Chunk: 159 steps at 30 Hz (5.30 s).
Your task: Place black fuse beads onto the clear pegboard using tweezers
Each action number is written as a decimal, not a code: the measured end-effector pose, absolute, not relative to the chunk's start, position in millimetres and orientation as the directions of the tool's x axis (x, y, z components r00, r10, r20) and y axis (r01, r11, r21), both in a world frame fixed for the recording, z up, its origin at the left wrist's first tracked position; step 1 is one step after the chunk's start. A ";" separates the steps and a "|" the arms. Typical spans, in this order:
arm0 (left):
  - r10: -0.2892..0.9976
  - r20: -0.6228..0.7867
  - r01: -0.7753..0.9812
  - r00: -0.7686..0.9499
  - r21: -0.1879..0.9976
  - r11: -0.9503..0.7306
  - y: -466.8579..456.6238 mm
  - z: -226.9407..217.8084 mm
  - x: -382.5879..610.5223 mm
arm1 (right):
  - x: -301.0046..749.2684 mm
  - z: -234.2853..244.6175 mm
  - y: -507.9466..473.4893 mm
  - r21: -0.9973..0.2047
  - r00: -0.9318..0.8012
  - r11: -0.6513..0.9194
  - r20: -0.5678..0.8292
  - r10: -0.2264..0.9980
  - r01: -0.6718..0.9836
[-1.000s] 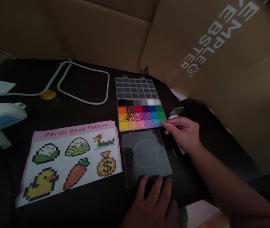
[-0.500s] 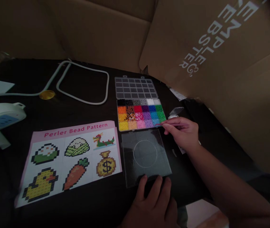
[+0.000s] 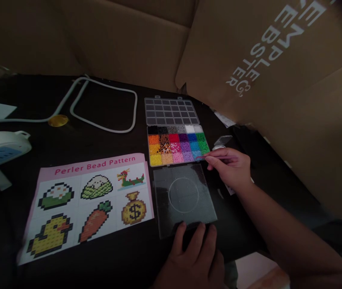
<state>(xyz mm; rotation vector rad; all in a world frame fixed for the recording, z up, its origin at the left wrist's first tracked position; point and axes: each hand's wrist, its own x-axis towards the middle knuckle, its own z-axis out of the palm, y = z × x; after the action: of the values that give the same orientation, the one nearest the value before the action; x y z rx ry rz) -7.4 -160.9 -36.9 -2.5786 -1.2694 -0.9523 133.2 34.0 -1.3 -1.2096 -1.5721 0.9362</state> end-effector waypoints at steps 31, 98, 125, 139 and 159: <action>0.670 0.600 0.757 0.437 0.156 -0.634 -160.2 -41.1 -6.2 | 132.6 -1.4 34.2 -0.931 -0.063 0.200 0.190 0.980 0.305; 0.739 0.341 0.715 0.581 0.222 -0.663 -170.9 -17.7 -13.0 | 118.9 19.7 -28.1 -0.977 -0.608 0.211 0.191 0.771 -0.040; 0.756 0.311 0.718 0.576 0.251 -0.649 -168.8 -11.7 -11.1 | 105.2 14.2 -34.6 -0.976 -0.648 0.219 0.158 0.745 0.013; 0.757 0.324 0.720 0.568 0.249 -0.647 -169.9 -11.4 -11.6 | 107.0 13.3 -34.0 -0.963 -0.654 0.269 0.194 0.731 0.014; 0.753 0.329 0.711 0.570 0.261 -0.653 -170.5 -11.7 -11.1 | 107.8 8.7 -31.9 -0.931 -0.680 0.363 0.292 0.672 -0.041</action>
<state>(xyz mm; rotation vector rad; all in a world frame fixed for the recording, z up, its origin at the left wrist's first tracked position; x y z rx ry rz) -11.1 -170.5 -11.7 -2.8706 -1.3428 -0.6778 107.8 -31.9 8.7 -0.5460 -1.9568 1.3632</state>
